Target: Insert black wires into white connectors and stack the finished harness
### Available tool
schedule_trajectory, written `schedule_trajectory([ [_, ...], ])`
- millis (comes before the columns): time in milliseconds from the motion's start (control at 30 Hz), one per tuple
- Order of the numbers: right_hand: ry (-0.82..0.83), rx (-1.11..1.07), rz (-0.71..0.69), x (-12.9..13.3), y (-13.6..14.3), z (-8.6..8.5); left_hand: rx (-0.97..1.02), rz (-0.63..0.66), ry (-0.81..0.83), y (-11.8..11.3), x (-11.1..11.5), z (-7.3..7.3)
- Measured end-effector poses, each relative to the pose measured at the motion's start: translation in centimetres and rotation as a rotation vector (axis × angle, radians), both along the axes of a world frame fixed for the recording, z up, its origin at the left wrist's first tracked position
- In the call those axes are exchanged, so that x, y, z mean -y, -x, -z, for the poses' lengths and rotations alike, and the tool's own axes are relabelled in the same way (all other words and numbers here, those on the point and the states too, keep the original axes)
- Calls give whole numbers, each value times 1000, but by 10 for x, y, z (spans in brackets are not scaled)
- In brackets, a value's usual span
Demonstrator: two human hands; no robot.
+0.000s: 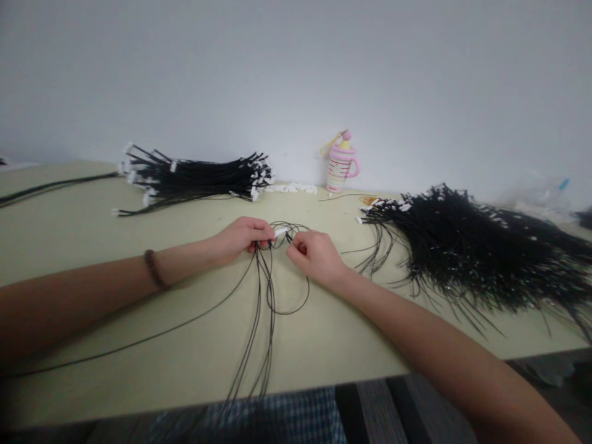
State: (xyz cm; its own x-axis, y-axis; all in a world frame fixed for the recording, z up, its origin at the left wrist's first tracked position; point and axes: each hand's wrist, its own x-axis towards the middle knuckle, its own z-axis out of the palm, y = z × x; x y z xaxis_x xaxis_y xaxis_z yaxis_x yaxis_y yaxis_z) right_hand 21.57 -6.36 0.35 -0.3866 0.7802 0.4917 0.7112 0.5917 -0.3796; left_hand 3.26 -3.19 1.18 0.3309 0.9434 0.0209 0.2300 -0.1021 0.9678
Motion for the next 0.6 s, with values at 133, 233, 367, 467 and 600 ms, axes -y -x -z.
schedule_trajectory([
  [133, -160, 92, -37, 4, 1, -1, -11, 70, -17, 3, -1, 1],
  [233, -204, 72, -66, 3, 0, 1, -13, 107, -32, 5, -2, 3],
  [367, -198, -1, -164, -2, -2, 5, -12, 169, -49, 6, -2, 4],
  [467, -179, -50, -211, -4, -2, 7, -13, 186, -54, 6, -3, 4],
  [600, -188, -67, -212, -3, -2, 7, -15, 186, -53, 7, -4, 4],
])
